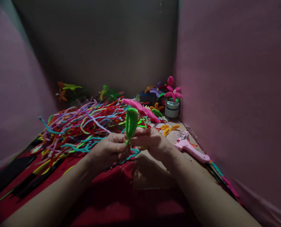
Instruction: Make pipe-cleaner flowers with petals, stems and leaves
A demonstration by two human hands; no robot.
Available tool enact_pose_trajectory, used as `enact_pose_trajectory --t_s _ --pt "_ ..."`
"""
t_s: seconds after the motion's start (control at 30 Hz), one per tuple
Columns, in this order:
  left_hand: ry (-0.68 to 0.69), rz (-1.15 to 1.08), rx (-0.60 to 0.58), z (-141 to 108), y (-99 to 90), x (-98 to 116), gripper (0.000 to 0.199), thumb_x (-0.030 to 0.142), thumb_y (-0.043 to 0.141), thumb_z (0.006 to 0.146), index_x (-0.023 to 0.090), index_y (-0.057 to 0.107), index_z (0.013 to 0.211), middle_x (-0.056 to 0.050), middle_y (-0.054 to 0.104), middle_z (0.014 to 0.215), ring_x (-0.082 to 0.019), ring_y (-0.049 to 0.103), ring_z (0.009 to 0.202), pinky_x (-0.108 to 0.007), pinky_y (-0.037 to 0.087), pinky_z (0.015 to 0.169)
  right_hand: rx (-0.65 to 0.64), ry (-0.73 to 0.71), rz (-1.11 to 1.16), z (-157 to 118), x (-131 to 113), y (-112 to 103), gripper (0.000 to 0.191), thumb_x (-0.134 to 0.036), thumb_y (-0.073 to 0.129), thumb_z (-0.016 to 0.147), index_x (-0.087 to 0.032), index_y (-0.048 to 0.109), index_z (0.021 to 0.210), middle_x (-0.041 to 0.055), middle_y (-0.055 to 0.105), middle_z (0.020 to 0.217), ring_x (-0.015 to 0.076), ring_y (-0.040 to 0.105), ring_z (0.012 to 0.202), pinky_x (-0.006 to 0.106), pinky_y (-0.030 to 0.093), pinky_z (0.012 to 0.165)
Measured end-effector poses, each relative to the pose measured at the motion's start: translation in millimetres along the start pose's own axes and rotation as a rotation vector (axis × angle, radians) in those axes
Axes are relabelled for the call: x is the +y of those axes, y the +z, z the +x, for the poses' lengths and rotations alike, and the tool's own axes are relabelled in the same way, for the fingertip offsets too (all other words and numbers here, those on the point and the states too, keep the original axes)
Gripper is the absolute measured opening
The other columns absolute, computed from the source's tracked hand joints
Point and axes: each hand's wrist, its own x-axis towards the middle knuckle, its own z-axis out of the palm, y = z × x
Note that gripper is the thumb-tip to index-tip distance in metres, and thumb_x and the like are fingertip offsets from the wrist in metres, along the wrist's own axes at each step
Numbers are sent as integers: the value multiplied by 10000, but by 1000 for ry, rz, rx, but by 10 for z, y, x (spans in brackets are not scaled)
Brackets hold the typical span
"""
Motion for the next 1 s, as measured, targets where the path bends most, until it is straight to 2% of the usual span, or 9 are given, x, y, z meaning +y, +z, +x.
enact_pose_trajectory --t_s 0.1,0.23,0.33,0.43,0.5,0.57,0.67,0.8,1.0 --pt "-40 -64 -68 -8 0 -6 282 355 725 595 127 558 606 36 445 427 -46 335 356 -203 214 371 -16 -33 31 -4 26 46 248 -237 740 586 -198 738 831 10 665 686 103 522 565 247 374 547" --pt "-27 -3 -54 -4 6 45 281 358 663 673 138 510 587 49 445 450 -25 290 330 -189 212 351 156 -82 42 27 111 61 159 -233 753 566 -204 727 720 -8 638 642 87 470 535 239 327 522" --pt "79 248 155 12 53 80 230 334 620 719 144 526 630 52 473 489 -29 322 346 -176 230 355 298 -103 18 50 152 56 134 -240 754 563 -203 712 686 -13 612 619 83 436 530 225 285 488" --pt "266 581 409 30 92 37 137 276 634 705 148 591 726 30 539 592 -64 437 469 -189 340 452 379 -114 12 50 156 86 102 -245 744 571 -201 699 652 -7 605 634 101 472 570 230 318 509" --pt "410 775 498 37 93 -19 92 243 609 723 152 618 732 13 563 638 -86 479 567 -206 378 554 401 -142 -13 44 148 122 88 -250 735 585 -204 692 647 0 620 688 123 513 632 253 365 570" --pt "497 865 540 37 86 -56 97 224 571 752 156 621 706 20 539 613 -86 463 581 -207 369 585 399 -177 -71 39 136 152 85 -247 729 599 -206 696 666 5 632 747 140 535 696 277 393 645" --pt "417 698 502 21 104 -26 132 231 562 762 148 582 661 33 479 574 -76 416 542 -193 336 522 329 -184 -140 35 119 155 121 -232 727 613 -209 715 731 -11 623 716 131 533 685 279 398 675" --pt "252 391 393 -8 164 84 198 255 588 746 129 534 603 33 456 538 -58 367 490 -182 274 454 247 -194 -174 41 110 83 192 -246 738 608 -235 726 799 -29 628 693 102 501 604 252 379 594" --pt "195 186 237 -8 115 56 208 274 619 739 116 553 620 37 446 508 -41 345 458 -181 230 447 89 -162 -221 67 129 -57 208 -267 703 675 -234 724 879 6 647 705 127 500 619 270 370 589"
